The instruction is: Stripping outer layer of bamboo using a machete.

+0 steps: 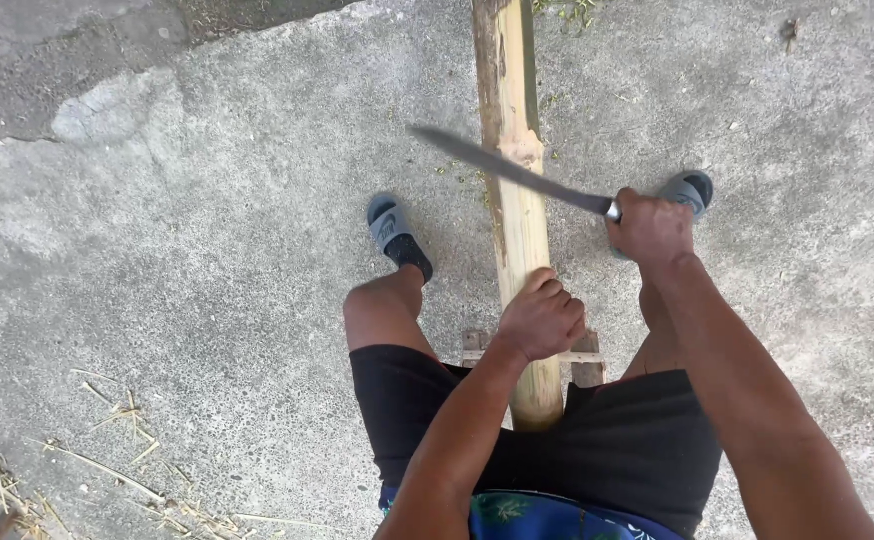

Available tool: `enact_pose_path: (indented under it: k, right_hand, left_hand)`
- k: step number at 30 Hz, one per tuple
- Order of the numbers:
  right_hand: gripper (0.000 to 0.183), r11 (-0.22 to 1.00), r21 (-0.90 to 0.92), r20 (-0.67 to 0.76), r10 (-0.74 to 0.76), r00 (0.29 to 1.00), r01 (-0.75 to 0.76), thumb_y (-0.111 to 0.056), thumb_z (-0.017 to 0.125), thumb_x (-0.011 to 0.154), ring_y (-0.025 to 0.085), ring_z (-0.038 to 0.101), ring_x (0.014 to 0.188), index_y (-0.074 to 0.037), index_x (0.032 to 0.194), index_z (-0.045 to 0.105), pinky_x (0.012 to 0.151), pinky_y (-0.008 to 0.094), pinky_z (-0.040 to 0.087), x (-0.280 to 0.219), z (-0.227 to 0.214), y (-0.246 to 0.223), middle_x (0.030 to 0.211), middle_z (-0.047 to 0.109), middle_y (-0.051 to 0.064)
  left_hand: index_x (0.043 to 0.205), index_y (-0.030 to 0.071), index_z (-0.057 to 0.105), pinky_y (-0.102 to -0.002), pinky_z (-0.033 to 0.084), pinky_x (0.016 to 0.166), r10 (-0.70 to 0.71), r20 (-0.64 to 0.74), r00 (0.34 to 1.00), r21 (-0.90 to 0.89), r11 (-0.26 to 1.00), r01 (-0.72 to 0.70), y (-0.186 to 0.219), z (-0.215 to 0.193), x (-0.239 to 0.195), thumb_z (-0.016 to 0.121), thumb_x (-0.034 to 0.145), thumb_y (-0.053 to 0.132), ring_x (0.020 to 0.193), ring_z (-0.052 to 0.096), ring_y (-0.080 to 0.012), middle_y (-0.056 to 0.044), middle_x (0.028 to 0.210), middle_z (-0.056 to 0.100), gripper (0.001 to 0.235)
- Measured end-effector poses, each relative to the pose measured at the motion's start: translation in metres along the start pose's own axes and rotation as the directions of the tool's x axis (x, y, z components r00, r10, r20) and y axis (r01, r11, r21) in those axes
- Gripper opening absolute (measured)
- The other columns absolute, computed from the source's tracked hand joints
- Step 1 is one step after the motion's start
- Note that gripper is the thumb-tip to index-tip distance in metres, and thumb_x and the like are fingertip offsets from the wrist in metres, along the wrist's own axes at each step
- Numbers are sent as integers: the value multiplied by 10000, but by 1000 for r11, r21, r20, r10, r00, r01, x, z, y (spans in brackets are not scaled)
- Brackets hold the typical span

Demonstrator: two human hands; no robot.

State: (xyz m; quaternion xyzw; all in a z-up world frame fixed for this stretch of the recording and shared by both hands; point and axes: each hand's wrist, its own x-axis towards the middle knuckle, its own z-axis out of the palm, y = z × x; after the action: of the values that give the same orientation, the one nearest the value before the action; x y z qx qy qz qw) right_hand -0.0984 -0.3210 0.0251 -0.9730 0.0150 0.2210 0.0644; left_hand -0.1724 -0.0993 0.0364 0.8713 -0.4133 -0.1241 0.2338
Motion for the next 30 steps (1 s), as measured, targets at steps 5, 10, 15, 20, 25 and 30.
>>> enact_pose_path:
  k: [5, 10, 15, 20, 25, 30]
  right_hand:
    - [321, 909, 306, -202, 351, 914, -281, -337, 710, 981, 382, 721, 710, -20, 1027, 728, 660, 520, 576, 6, 26, -1, 774, 729, 217]
    - [400, 562, 663, 146, 551, 822, -495, -393, 722, 944, 316, 697, 663, 4, 902, 695, 665, 466, 554, -43, 75, -38, 750, 700, 191]
    - [311, 218, 861, 307, 500, 810, -460, -294, 683, 943, 172, 597, 627, 14, 907, 665, 533, 383, 477, -106, 184, -58, 740, 661, 103]
    - [182, -160, 913, 406, 428, 808, -374, -193, 555, 1012, 135, 557, 655, -25, 1022, 626, 503, 320, 430, -132, 188, -81, 836, 615, 49]
    - [198, -22, 982, 181, 373, 910, -186, -201, 518, 1045, 109, 616, 815, -28, 1029, 614, 652, 295, 509, -118, 177, -73, 921, 648, 30]
    - [219, -40, 977, 208, 391, 897, -209, -194, 508, 1014, 124, 651, 880, -22, 1090, 620, 728, 305, 541, -121, 173, -82, 971, 679, 19]
  left_hand:
    - [713, 127, 682, -378, 342, 1148, 6, -33, 999, -12, 1000, -6, 0, 3, 0, 610, 934, 265, 851, 639, -191, -41, 711, 686, 271]
    - [723, 132, 679, -380, 337, 1152, -4, -23, 1000, -39, 999, 3, -2, 7, 2, 590, 936, 283, 865, 650, -193, -45, 721, 692, 276]
    - [767, 125, 691, -407, 316, 1150, -18, 58, 998, 4, 1000, 18, -2, 7, 4, 536, 962, 325, 881, 664, -195, -58, 708, 702, 319]
    - [794, 122, 702, -403, 312, 1179, -16, 22, 1000, 7, 1000, 16, -2, 15, -2, 529, 978, 314, 937, 670, -207, -60, 778, 718, 317]
    - [840, 115, 700, -406, 312, 1190, -47, -13, 999, 12, 999, 47, -1, 11, 2, 538, 961, 314, 1001, 663, -212, -65, 854, 719, 284]
    - [1035, 97, 685, -433, 303, 1219, -79, 0, 997, 17, 997, 79, 1, 6, -1, 533, 978, 311, 1189, 602, -238, -91, 1118, 676, 268]
